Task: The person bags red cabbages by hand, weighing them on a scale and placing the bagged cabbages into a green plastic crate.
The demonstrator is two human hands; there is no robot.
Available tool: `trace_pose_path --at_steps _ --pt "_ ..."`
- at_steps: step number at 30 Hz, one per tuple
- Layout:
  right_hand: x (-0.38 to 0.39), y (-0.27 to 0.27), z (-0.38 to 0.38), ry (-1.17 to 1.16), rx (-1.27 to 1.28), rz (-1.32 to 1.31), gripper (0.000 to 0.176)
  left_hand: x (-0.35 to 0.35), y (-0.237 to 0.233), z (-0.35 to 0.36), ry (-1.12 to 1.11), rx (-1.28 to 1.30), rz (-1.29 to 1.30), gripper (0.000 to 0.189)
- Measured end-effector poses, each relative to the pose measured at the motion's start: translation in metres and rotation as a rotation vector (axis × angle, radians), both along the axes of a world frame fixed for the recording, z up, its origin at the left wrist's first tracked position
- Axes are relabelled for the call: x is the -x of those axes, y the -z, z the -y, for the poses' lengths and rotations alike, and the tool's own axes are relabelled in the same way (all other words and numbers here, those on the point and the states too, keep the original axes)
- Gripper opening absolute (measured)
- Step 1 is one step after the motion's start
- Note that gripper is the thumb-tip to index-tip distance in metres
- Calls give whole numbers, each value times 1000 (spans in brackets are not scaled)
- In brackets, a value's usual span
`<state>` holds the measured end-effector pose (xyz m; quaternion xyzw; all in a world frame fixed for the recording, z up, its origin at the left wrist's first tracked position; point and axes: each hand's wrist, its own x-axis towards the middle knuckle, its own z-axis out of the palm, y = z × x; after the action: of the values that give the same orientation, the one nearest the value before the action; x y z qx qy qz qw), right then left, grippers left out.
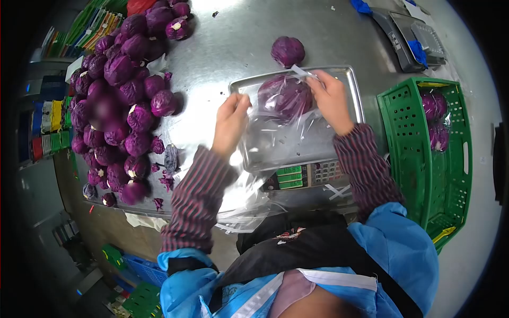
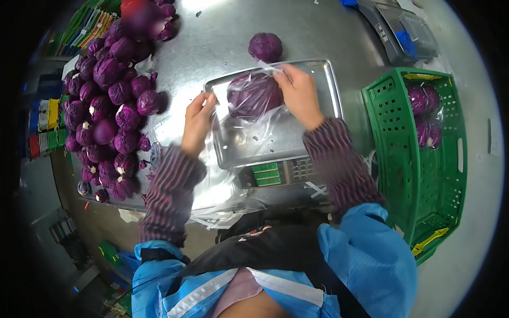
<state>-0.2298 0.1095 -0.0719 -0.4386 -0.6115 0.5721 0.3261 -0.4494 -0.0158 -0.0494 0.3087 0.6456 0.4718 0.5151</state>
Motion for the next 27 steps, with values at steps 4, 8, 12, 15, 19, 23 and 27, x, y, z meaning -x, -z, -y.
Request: trace_pose_path --at_steps 4,8,12,15,19,23,27 --pt "8 49 -31 54 -251 228 28 -25 40 -29 -116 -52 -97 26" --pt "8 39 -18 48 -70 231 27 -23 56 -33 -136 -79 119 18" --pt "12 4 22 26 142 -196 23 1 24 10 -56 -211 167 16" --pt "9 -55 67 -337 157 -438 21 19 -31 59 69 -407 249 18" --pt "15 -126 109 -781 -253 -300 15 67 -87 127 382 -633 -151 15" --pt "35 -145 152 -846 -583 -119 13 97 -99 176 330 -667 -414 12" --pt "65 -118 207 -903 -622 15 12 114 -73 213 410 -326 -425 21"
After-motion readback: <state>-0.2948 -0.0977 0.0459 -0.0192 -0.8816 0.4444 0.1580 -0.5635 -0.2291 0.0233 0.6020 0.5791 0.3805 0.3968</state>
